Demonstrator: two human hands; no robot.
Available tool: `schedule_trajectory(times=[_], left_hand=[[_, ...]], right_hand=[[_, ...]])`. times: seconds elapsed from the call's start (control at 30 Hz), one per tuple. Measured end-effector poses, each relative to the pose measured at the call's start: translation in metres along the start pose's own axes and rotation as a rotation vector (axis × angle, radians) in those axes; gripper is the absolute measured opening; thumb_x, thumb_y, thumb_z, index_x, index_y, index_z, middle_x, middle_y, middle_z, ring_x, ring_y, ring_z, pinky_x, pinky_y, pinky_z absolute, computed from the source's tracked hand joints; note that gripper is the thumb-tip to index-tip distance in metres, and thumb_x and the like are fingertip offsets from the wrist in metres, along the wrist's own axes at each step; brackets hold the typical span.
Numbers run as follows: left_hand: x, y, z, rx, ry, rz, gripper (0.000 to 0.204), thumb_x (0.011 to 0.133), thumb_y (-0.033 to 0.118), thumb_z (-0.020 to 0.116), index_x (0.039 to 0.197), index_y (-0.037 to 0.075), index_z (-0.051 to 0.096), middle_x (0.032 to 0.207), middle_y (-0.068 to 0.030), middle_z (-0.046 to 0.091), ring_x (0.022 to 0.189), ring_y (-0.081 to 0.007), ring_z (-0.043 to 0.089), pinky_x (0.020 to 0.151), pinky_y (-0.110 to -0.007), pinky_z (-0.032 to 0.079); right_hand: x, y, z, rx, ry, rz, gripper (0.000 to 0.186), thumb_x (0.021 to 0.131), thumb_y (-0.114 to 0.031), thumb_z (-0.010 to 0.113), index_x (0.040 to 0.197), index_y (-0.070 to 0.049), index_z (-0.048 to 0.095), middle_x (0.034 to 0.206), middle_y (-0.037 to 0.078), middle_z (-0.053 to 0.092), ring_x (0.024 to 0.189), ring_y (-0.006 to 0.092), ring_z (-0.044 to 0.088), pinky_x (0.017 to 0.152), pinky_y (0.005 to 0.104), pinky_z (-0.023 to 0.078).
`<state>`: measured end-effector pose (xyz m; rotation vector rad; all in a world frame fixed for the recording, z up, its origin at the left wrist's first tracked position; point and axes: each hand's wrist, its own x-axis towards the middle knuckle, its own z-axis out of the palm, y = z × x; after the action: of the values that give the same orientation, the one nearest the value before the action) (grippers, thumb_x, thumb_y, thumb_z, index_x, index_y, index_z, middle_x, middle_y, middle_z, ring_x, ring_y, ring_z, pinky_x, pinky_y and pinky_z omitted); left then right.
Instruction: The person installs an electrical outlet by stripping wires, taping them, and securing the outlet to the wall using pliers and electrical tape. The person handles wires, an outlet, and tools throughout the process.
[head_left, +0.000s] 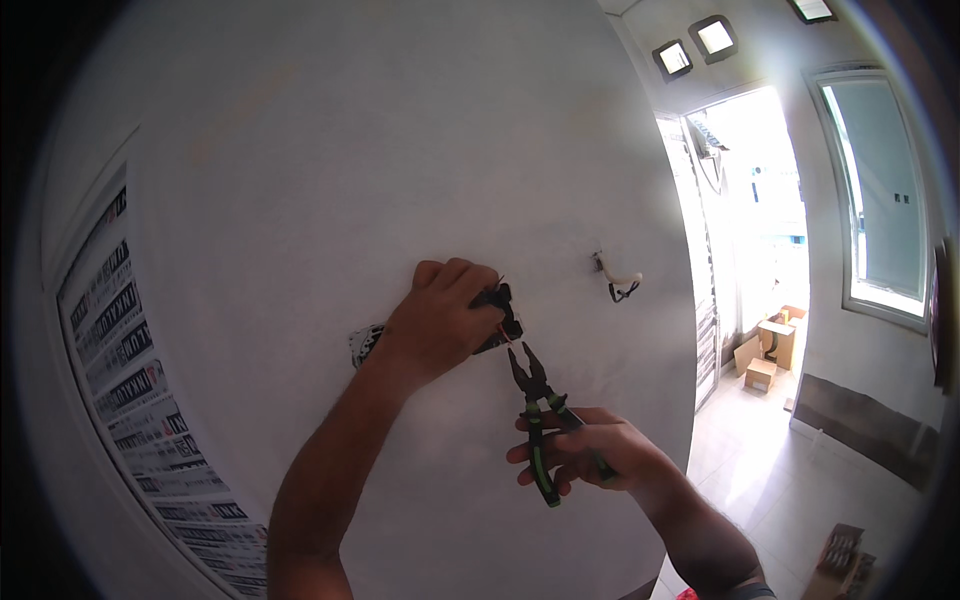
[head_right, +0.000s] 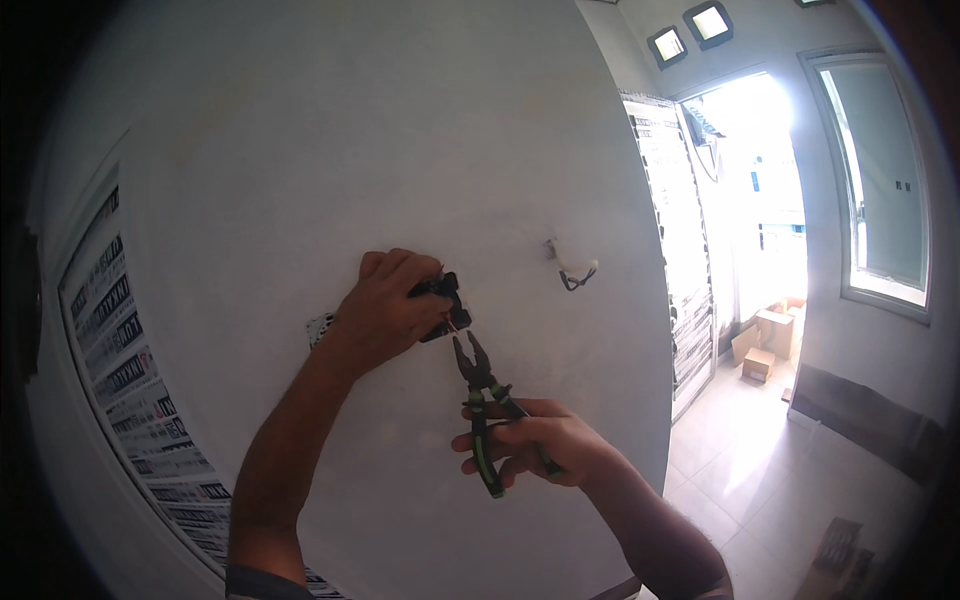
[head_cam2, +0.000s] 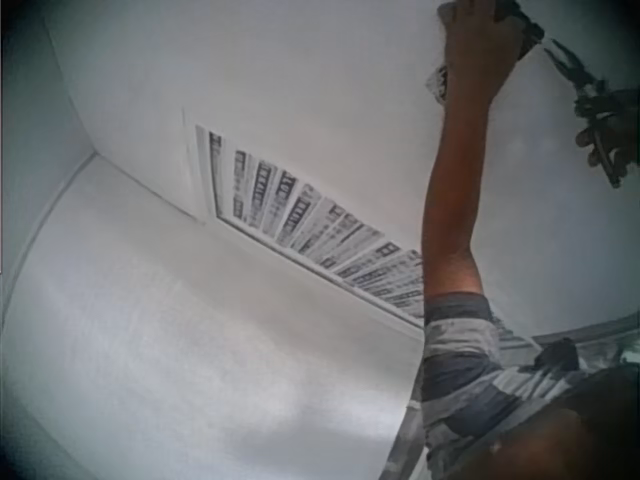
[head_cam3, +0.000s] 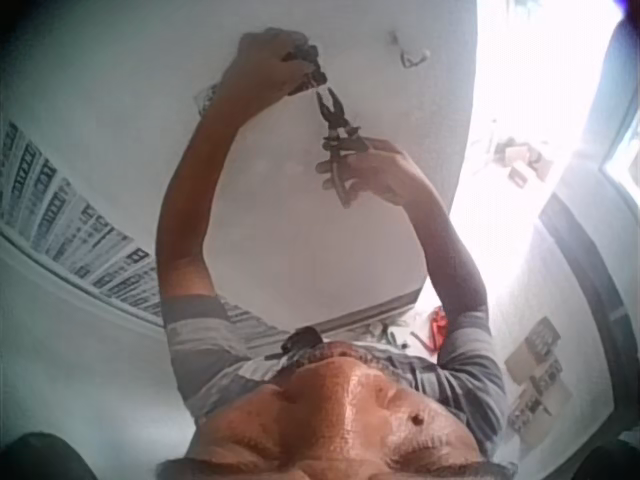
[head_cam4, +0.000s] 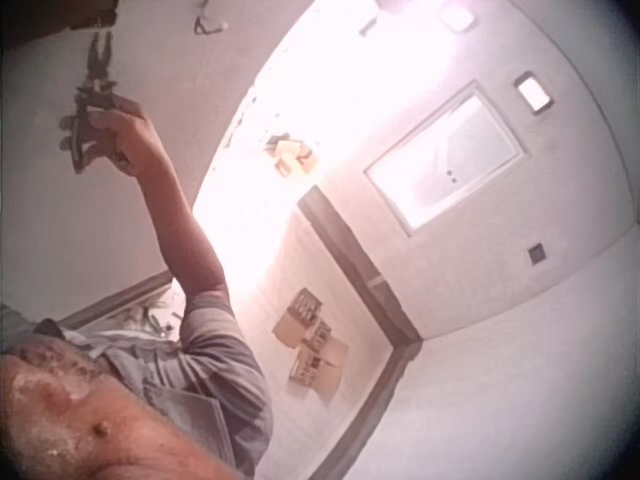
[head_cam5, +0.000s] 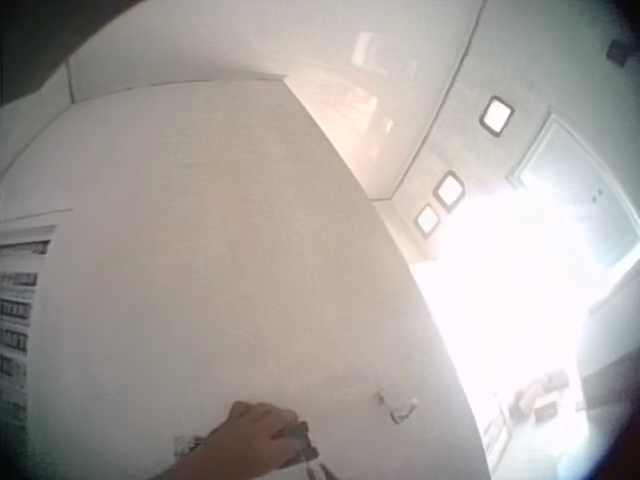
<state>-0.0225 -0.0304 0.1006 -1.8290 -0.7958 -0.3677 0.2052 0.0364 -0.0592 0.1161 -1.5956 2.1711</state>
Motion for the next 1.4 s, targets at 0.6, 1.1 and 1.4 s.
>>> schedule_trajectory(times=[0.6,1.1,1.4], left_hand=[[-0.002,-0.003,0.001,-0.008,0.003,0.024,0.011,0.078,0.014,0.082,0.085,0.011,0.074,0.106,-0.0012,0.065,0.106,-0.0209,0.062,0.096,-0.039,0.041],[0.000,-0.004,0.001,-0.033,-0.033,-0.006,0.016,0.075,0.012,0.087,0.087,0.012,0.075,0.105,0.0003,0.065,0.105,-0.0201,0.061,0.097,-0.040,0.042],[-0.010,-0.006,-0.010,-0.168,0.038,-0.043,0.024,0.076,0.003,0.084,0.098,0.009,0.077,0.106,-0.0017,0.069,0.092,-0.0229,0.062,0.079,-0.037,0.052]], right_hand=[[0.044,0.044,-0.013,0.493,-0.415,-0.135,0.054,0.100,-0.023,0.061,0.146,0.001,0.047,0.111,0.022,0.069,0.088,0.0355,0.072,0.071,0.0434,0.057],[-0.011,-0.038,0.024,-1.485,0.502,-0.160,0.030,0.100,-0.010,0.055,0.124,0.007,0.053,0.101,0.029,0.069,0.095,0.0465,0.071,0.086,0.0563,0.053],[-0.003,-0.010,0.023,-1.168,0.533,-0.176,0.033,0.100,-0.017,0.061,0.128,-0.001,0.057,0.082,0.023,0.067,0.078,0.0398,0.069,0.076,0.0479,0.053]])
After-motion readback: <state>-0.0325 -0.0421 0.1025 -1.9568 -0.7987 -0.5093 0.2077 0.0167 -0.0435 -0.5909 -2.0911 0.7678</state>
